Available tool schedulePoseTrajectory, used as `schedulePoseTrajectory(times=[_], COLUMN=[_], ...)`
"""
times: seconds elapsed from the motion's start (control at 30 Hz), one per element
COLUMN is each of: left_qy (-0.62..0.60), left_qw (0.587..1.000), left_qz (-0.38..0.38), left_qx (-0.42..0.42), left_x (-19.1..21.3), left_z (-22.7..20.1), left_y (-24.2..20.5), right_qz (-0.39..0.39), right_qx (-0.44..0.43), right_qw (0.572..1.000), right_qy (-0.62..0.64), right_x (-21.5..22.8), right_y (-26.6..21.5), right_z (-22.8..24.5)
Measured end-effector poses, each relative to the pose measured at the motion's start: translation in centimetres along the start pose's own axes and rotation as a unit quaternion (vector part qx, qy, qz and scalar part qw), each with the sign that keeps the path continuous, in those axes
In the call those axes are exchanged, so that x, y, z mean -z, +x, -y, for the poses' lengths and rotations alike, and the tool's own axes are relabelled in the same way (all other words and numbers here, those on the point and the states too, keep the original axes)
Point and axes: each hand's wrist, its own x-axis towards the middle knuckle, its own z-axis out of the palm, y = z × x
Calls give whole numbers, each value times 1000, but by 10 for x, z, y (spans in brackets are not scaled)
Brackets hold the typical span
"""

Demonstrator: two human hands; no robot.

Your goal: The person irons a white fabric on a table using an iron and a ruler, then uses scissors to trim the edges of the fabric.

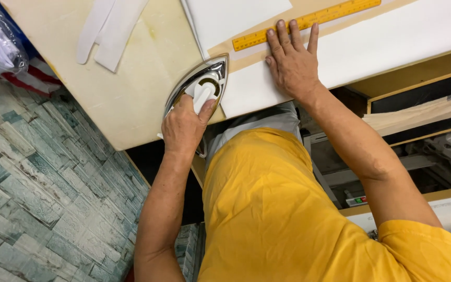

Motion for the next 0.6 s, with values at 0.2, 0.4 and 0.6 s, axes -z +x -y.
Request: schedulePoseTrajectory(times=[0.2, 0.4, 0.6], left_qy=[-22, -16, 105], left_qw=[994, 994, 994], left_qz=[88, 89, -41], left_qx=[54, 55, -13], left_x=[22, 35, 50], left_z=[8, 34, 73], left_y=[-12, -34, -66], right_qz=[-9, -30, -73], right_qx=[15, 36, 60], right_qw=[1000, 999, 995], right_qy=[-13, -17, 8], right_x=[-12, -18, -28], right_y=[3, 10, 10], right_z=[14, 29, 26])
